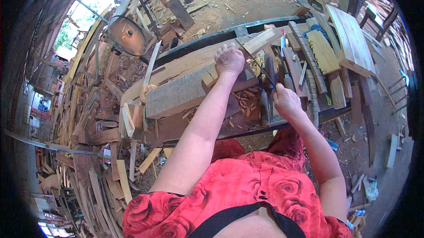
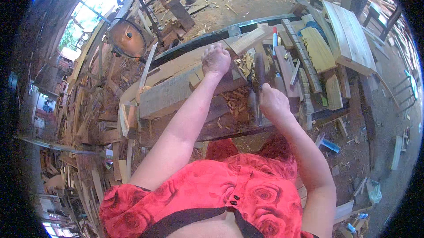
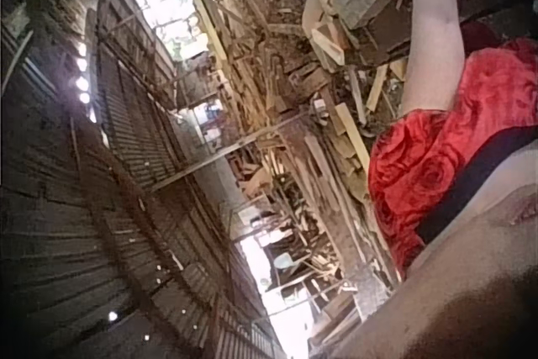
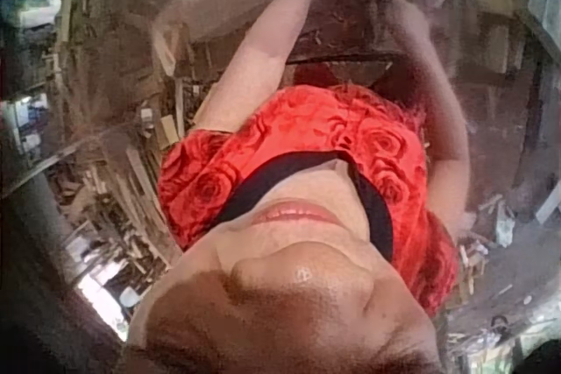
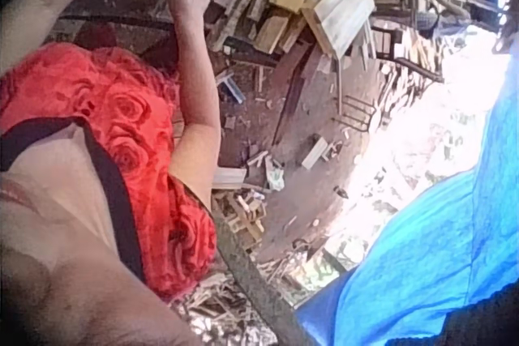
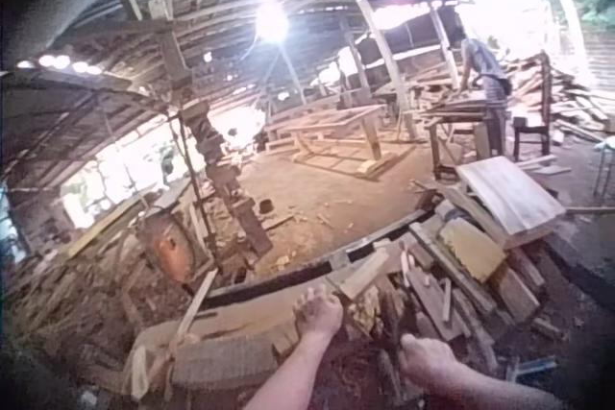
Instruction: Sawing a piece of wood with a hand saw in a workshop.
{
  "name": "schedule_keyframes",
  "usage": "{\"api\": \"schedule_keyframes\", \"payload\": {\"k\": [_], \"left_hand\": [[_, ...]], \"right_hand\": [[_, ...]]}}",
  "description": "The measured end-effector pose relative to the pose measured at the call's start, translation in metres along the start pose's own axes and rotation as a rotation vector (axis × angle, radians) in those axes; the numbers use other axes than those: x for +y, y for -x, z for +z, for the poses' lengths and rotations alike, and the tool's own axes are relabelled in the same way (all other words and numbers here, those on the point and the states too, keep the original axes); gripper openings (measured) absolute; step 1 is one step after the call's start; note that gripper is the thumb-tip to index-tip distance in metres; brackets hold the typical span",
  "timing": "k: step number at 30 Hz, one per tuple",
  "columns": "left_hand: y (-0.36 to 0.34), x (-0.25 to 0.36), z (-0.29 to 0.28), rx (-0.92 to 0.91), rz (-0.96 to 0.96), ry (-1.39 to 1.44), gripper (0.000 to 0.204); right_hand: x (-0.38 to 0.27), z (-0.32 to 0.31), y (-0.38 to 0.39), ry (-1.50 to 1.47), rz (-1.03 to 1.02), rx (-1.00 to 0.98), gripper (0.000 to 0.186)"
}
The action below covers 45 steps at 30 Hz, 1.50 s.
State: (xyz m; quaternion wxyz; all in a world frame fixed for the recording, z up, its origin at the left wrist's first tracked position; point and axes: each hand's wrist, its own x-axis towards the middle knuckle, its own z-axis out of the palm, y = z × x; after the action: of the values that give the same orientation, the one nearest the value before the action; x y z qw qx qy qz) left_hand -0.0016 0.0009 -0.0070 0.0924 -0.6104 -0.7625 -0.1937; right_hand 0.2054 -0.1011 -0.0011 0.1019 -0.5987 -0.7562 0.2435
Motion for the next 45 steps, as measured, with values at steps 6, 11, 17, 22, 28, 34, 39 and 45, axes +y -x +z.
{"api": "schedule_keyframes", "payload": {"k": [6, 11, 17, 22, 28, 34, 39, 45], "left_hand": [[-0.001, -0.002, 0.003, 0.036, 0.021, -0.026, 0.029], [0.000, -0.003, 0.003, 0.035, 0.039, -0.008, 0.029], [0.001, 0.004, -0.003, -0.030, 0.002, -0.028, 0.028], [0.003, 0.002, -0.006, 0.001, 0.014, 0.012, 0.028], [0.003, -0.005, -0.003, -0.007, 0.011, -0.025, 0.028], [0.003, 0.006, -0.007, 0.013, 0.031, -0.029, 0.030], [0.004, 0.001, -0.006, 0.013, 0.016, -0.037, 0.027], [0.009, 0.002, -0.011, -0.008, 0.034, -0.028, 0.024]], "right_hand": [[-0.019, 0.000, -0.009, 0.008, -0.039, 0.001, 0.020], [-0.028, 0.004, -0.046, -0.049, -0.008, 0.053, 0.020], [-0.018, -0.002, -0.015, -0.036, 0.015, 0.006, 0.019], [-0.021, -0.005, -0.002, -0.044, 0.027, -0.022, 0.023], [-0.005, 0.002, 0.002, -0.212, -0.091, 0.075, 0.027], [0.011, -0.008, 0.025, -0.210, -0.137, 0.025, 0.025], [0.004, 0.003, 0.019, -0.096, -0.147, 0.070, 0.026], [0.003, 0.001, 0.026, -0.047, -0.233, 0.107, 0.025]]}}
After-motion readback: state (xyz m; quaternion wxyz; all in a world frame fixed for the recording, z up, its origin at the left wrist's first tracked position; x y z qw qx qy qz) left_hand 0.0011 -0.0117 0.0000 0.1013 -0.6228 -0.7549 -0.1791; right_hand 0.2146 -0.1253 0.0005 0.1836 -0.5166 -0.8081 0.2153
